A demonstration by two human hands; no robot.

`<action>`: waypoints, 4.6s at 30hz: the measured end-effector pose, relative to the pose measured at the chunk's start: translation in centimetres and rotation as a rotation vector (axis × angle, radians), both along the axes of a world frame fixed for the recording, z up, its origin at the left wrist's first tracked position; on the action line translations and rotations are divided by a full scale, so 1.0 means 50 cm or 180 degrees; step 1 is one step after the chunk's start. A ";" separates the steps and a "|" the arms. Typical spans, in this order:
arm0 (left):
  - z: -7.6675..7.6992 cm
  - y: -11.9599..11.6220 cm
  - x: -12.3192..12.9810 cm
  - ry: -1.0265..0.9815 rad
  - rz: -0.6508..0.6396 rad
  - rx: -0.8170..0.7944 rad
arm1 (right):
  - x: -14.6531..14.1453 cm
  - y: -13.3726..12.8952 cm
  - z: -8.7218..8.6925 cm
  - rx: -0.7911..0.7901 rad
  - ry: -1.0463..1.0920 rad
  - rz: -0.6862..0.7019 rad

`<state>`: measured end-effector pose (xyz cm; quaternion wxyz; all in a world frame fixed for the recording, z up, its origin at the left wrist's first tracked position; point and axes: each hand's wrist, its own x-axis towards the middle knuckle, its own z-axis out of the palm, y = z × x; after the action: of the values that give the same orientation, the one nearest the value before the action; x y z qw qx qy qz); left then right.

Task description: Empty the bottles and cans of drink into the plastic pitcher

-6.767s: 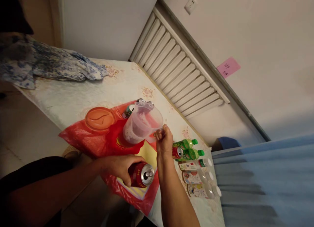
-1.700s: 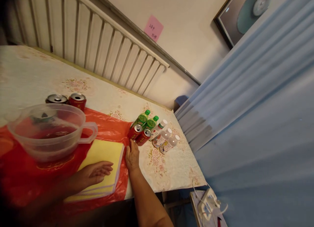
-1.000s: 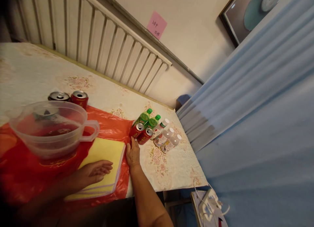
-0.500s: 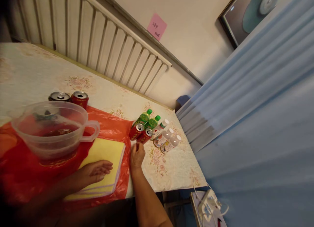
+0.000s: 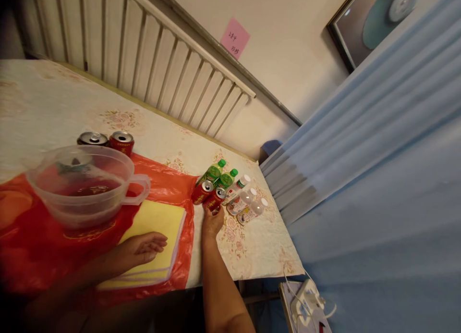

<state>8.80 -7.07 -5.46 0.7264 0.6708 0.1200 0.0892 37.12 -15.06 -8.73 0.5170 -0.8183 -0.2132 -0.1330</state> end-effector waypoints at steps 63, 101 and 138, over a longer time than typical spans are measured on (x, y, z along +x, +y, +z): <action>0.037 -0.013 -0.014 0.0034 0.0097 -0.0052 | -0.011 -0.003 0.027 -0.0563 -0.0027 -0.0133; 0.034 -0.017 -0.047 -0.0199 0.0221 -0.0181 | -0.171 0.166 0.246 0.0323 0.0333 0.2175; 0.017 -0.014 -0.035 -0.0669 0.0651 -0.0613 | -0.134 0.192 0.444 -0.1458 -0.1042 0.3025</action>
<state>7.03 -7.76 -4.60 0.7830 0.5694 0.1190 0.2203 30.45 -5.46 13.47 0.2890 -0.6922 -0.6601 0.0392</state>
